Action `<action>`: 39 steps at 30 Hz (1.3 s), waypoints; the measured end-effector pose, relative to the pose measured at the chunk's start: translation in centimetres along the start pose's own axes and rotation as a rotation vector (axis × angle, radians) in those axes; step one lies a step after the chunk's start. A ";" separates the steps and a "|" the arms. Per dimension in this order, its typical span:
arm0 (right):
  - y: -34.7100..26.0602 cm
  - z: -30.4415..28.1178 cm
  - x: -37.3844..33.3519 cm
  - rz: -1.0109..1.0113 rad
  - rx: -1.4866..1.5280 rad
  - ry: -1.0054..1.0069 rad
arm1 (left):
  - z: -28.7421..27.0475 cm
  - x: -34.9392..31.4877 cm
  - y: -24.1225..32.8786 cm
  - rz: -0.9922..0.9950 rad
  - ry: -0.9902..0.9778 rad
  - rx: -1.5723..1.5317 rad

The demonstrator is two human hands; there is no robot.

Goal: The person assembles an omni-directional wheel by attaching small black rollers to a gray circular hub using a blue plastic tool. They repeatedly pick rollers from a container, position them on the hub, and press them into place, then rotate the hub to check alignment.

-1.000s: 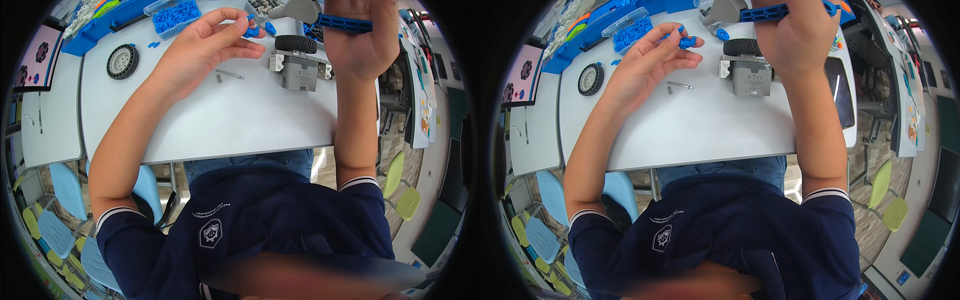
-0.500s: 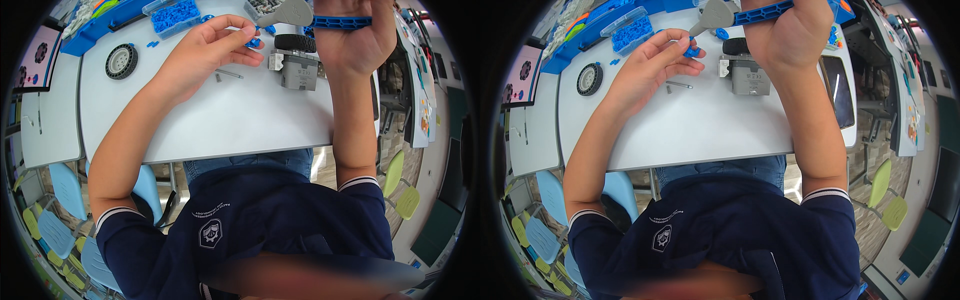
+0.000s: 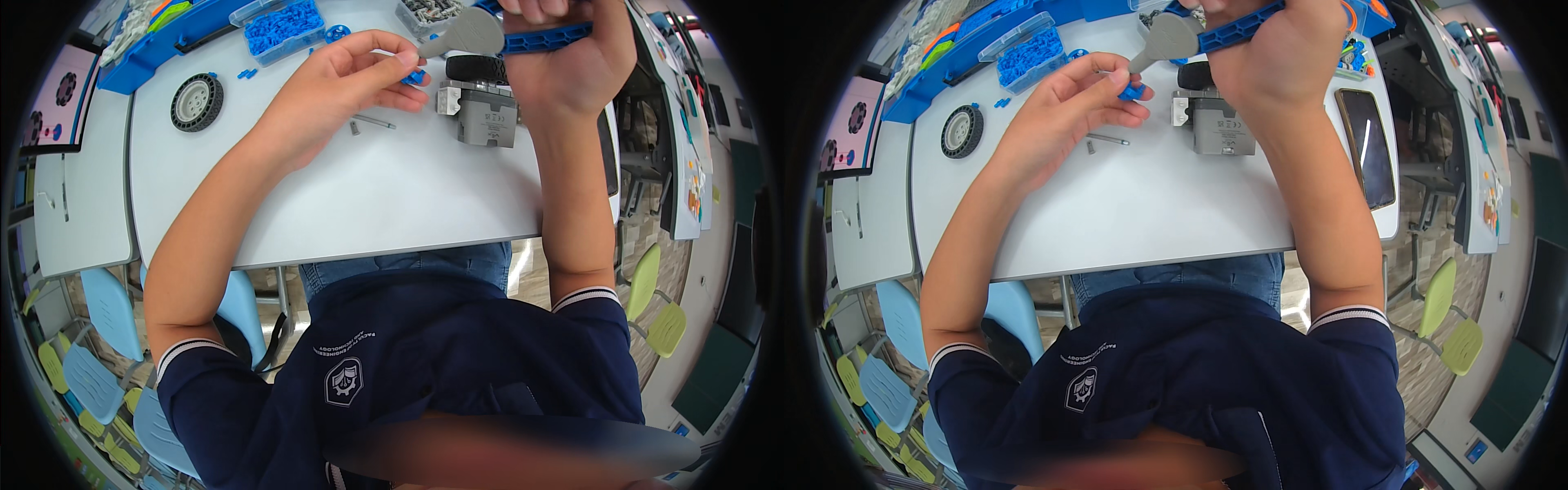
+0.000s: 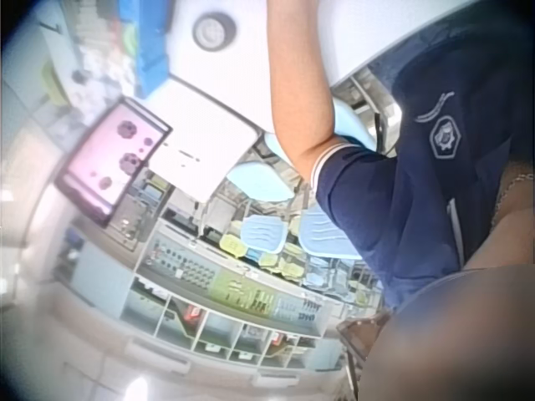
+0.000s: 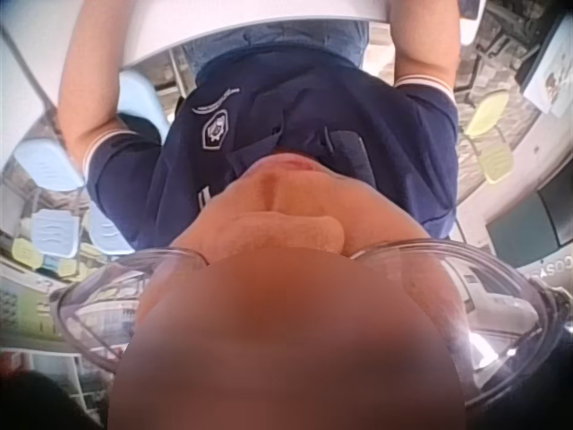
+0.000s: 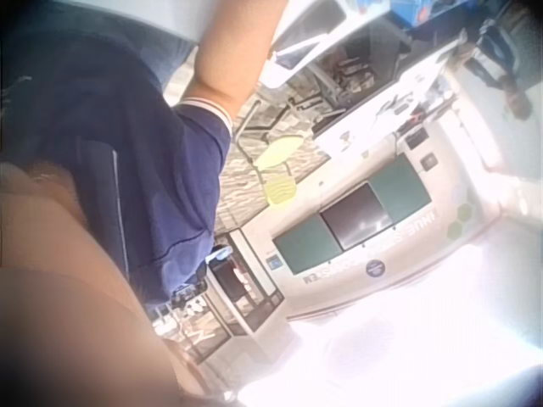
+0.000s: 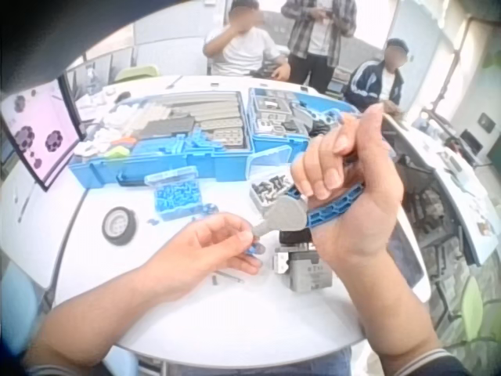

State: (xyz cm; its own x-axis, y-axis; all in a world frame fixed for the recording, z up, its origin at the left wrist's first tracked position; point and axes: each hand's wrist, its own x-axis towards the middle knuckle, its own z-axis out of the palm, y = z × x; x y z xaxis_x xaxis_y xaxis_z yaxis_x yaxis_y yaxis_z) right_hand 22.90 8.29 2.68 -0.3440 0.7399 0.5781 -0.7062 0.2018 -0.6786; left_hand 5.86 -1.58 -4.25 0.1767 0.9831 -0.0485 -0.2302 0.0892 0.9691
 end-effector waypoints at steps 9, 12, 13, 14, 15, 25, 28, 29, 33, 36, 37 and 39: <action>-1.2 -0.4 0.1 0.022 0.007 -0.002 | -0.1 -0.4 0.2 0.043 0.012 -0.049; -1.0 -0.4 0.1 0.060 -0.014 -0.021 | -0.3 -0.3 0.1 0.077 0.010 -0.085; -0.8 -0.4 0.1 0.063 0.001 -0.021 | -0.4 -0.2 0.0 0.090 0.001 -0.084; -0.6 -0.4 0.1 0.066 0.015 -0.021 | -0.5 -0.2 0.0 0.081 -0.013 -0.095; -0.6 -0.5 0.2 0.070 0.019 -0.026 | -0.6 -0.2 0.0 0.077 -0.030 -0.096; 0.3 1.7 -0.4 0.108 0.683 -0.135 | -0.4 -0.7 -0.4 0.033 0.027 -0.160; -0.2 1.3 -0.3 0.052 0.341 -0.299 | -0.2 -0.9 -0.4 0.020 0.044 -0.174; -0.3 1.0 -0.3 0.041 0.169 -0.331 | -0.1 -1.0 -0.4 0.021 0.057 -0.183; -1.1 0.3 -0.6 0.034 0.007 -0.374 | 0.4 -1.0 -0.6 0.005 0.105 -0.216; -0.6 0.4 -1.2 0.028 0.033 -0.344 | 0.5 -1.2 -0.5 -0.050 0.132 -0.232; -0.1 0.6 -1.5 0.022 0.089 -0.303 | 0.5 -1.2 -0.5 -0.073 0.140 -0.236; 0.4 0.7 -1.8 0.005 0.128 -0.299 | 0.5 -1.1 -0.5 -0.077 0.133 -0.263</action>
State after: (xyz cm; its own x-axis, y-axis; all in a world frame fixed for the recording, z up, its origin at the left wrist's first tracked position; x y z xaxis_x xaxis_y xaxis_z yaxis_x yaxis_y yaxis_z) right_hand 22.80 6.61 1.71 -0.5009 0.5156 0.6951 -0.7695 0.1023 -0.6304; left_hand 6.27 -2.80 -4.53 0.0800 0.9826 -0.1679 -0.4641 0.1858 0.8661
